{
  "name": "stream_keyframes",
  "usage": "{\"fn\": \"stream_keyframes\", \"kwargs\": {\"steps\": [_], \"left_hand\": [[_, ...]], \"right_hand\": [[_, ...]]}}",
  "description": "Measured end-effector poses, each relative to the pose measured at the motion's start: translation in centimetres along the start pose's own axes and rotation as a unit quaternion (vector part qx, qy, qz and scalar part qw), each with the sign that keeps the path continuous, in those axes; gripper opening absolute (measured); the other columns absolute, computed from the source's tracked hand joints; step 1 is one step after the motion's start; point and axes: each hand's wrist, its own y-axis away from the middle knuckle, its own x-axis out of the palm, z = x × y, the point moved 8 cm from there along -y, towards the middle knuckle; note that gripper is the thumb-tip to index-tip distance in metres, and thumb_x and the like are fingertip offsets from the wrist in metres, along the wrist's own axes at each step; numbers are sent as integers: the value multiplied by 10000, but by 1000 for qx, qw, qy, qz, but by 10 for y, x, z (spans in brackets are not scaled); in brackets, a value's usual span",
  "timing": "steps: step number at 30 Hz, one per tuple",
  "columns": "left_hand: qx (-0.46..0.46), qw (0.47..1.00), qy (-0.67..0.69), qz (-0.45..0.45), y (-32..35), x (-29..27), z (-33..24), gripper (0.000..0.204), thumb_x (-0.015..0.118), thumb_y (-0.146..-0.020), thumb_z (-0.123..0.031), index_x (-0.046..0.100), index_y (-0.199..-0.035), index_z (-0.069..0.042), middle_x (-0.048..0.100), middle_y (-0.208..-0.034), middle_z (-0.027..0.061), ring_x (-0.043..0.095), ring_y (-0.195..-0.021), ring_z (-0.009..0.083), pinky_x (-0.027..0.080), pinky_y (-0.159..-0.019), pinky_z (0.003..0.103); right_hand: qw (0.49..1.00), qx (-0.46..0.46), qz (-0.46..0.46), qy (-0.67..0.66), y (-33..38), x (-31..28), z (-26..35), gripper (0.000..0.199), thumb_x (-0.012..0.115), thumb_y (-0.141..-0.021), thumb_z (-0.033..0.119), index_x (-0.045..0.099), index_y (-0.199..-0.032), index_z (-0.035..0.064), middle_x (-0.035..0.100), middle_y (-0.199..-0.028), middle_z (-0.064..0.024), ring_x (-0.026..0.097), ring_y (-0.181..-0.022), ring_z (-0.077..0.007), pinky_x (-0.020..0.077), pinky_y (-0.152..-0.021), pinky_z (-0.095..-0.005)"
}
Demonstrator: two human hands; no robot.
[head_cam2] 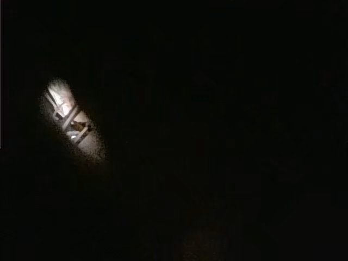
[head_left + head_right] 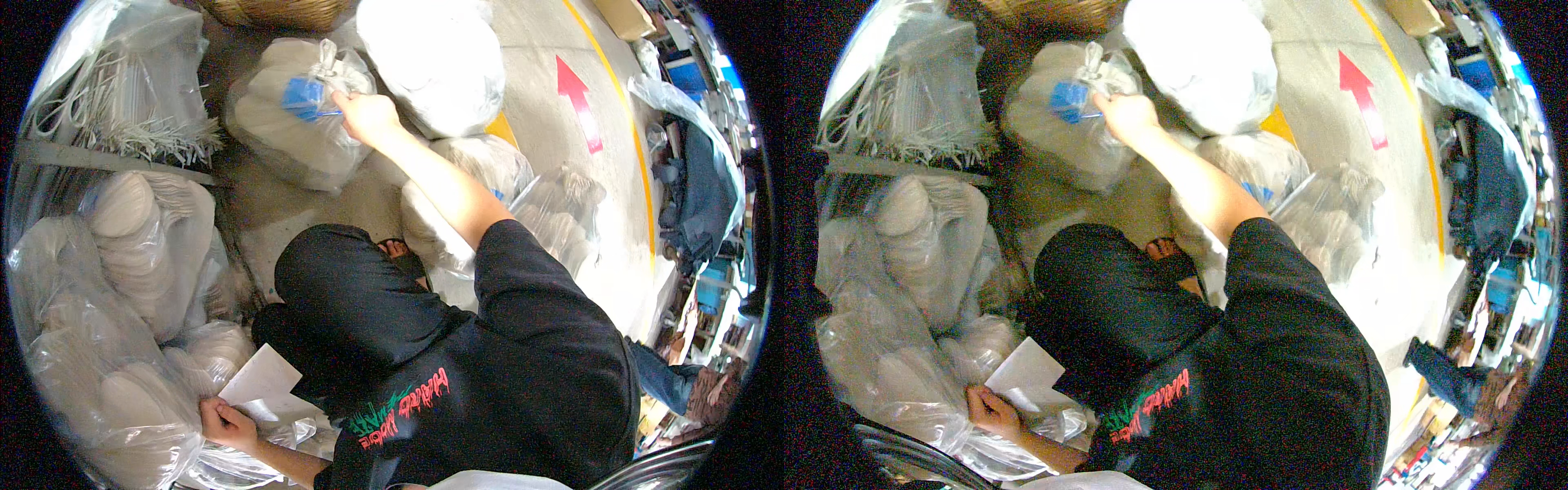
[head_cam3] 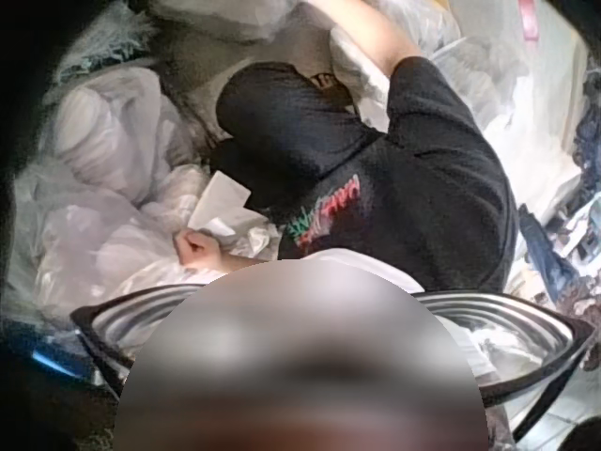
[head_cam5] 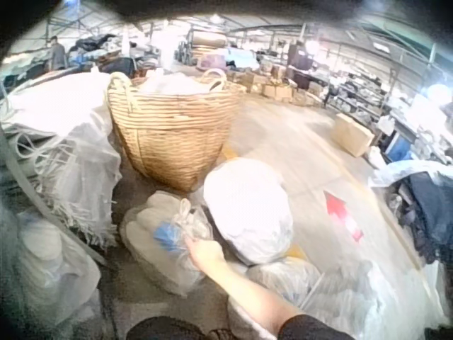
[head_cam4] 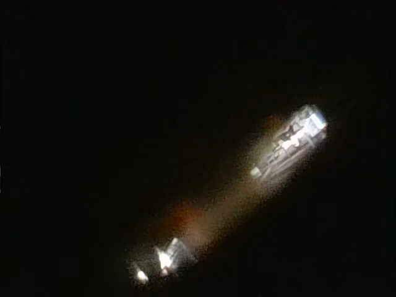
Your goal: The person sits on the floor among large plastic bags and repeatedly writes on a notepad, then applies blue tape labels to the bags. They continue this cycle of writing and labeling across multiple bags.
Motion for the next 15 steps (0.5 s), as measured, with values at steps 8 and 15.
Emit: {"fn": "stream_keyframes", "kwargs": {"steps": [8,15], "left_hand": [[47,998,-41,-29,-2,2,3,169,475,-940,-76,507,-805,22,464,-685,170,471,-615,345,371,-572,433],[50,999,-9,-18,-11,4,-12,127,515,-910,-73,554,-822,9,491,-685,174,483,-580,295,384,-543,415]], "right_hand": [[961,188,-107,-171,258,-161,-106,414,705,-884,198,650,-1283,102,689,-1197,-174,671,-1091,-385,535,-962,-439],[860,481,-149,83,502,-281,-169,189,604,-1018,187,649,-1023,3,635,-834,-166,578,-735,-348,470,-685,-415]]}}
